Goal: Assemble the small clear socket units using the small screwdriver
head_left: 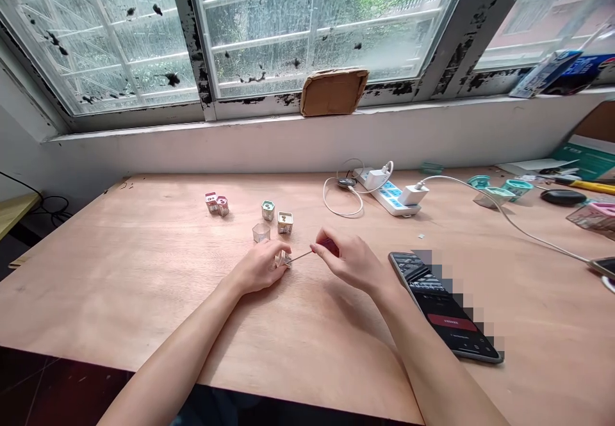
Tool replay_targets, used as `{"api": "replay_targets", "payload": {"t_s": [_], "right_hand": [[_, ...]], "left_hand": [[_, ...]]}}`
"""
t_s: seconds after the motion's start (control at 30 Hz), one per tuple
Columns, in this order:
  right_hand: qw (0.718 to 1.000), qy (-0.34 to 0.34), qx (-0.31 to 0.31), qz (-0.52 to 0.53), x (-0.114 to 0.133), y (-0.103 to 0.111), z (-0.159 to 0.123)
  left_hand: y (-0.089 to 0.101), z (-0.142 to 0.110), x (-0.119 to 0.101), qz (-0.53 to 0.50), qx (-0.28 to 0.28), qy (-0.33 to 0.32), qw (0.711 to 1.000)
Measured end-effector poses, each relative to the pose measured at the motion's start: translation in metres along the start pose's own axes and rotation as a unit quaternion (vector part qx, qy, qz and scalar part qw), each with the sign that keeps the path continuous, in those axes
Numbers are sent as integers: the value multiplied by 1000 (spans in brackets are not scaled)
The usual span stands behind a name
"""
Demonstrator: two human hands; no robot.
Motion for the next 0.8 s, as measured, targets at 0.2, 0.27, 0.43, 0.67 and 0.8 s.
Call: {"api": "replay_targets", "payload": {"t_s": [0.2,0.27,0.43,0.67,0.8], "right_hand": [[1000,0,9,15,-2,0,-1],[998,5,40,51,1,-4,-1],[999,-15,17,39,-2,-1,1],[996,-4,51,78,-1,-5,0],[999,-21,10,49,-6,-1,2]], "left_hand": [[0,-1,3,-1,4,16,1000],[-1,-1,4,-2,4,19,1000],[-1,-2,5,-3,6,24,1000],[-1,-3,6,-1,2,25,1000],[-2,-4,8,-1,0,28,1000]]}}
Point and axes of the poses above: each hand's wrist, its own z-axis towards the middle knuckle, its own y-axis out of the back of the hand, x = y × z, the point moved 10 cm from there along z, towards the middle knuckle, and after that the axes turned 14 degrees about -y, right-handed, at the moved point
